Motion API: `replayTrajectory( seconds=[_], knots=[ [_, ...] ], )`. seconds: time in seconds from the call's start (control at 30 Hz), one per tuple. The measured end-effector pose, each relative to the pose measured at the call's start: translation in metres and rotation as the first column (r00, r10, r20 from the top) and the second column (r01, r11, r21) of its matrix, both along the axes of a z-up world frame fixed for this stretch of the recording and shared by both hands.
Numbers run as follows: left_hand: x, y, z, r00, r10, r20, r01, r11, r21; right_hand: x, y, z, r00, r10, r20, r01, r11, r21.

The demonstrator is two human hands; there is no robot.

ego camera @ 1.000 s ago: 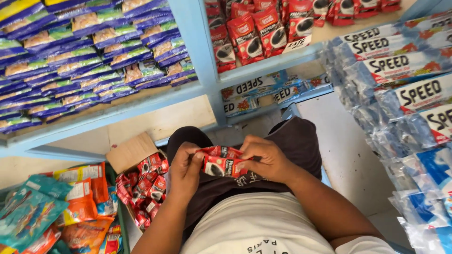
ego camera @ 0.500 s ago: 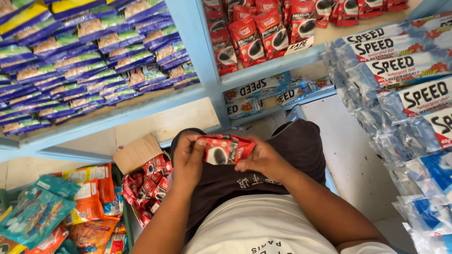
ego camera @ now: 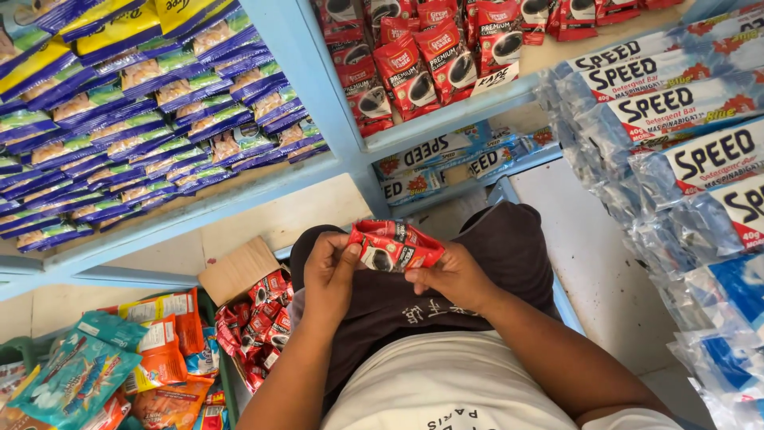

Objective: Organizing and stocking small coffee packets onto shelves in a grocery store.

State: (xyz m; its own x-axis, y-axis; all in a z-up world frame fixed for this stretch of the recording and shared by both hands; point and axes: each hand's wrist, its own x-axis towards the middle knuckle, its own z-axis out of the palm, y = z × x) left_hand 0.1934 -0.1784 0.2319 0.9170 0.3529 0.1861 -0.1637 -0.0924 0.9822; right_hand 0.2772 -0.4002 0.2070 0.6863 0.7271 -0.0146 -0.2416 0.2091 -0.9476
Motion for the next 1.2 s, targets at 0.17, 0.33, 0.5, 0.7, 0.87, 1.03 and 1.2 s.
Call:
replayTrajectory(
  seconds=[0.17,0.33,0.5,0.7,0.87,1.03,1.2],
  knots=[
    [0.001,-0.005,0.014,0.999,-0.033,0.016,0.034,0.999,-0.031,0.003,-0.014,-0.02,0.986,-0.003,0.168,0.0,1.0,0.017],
    [0.01,-0.002,0.017,1.0,-0.01,0.01,0.008,0.973,0.23,0.018,-0.014,-0.032,0.993,0.011,0.12,-0.002,0.997,-0.079],
    [0.022,-0.007,0.038,0.998,-0.005,-0.06,0.026,0.937,0.349,0.021,-0.02,0.058,0.731,-0.212,0.649,0.345,0.935,-0.083],
    [0.031,-0.019,0.059,0.975,-0.123,0.187,-0.004,0.825,0.565,0.023,-0.005,0.07,0.655,-0.13,0.745,0.427,0.876,-0.223],
    [0.032,-0.017,0.058,0.998,-0.066,0.02,0.053,0.916,0.397,0.025,0.002,0.052,0.492,-0.196,0.848,0.47,0.88,-0.069],
    [0.037,-0.013,0.056,0.989,-0.093,0.117,0.068,0.977,0.203,0.047,0.011,0.055,0.452,-0.359,0.816,0.501,0.859,0.1],
    [0.043,-0.011,0.055,0.984,-0.063,0.166,0.02,0.969,0.248,0.104,0.03,0.057,0.512,-0.561,0.651,0.557,0.793,0.245]
  ],
)
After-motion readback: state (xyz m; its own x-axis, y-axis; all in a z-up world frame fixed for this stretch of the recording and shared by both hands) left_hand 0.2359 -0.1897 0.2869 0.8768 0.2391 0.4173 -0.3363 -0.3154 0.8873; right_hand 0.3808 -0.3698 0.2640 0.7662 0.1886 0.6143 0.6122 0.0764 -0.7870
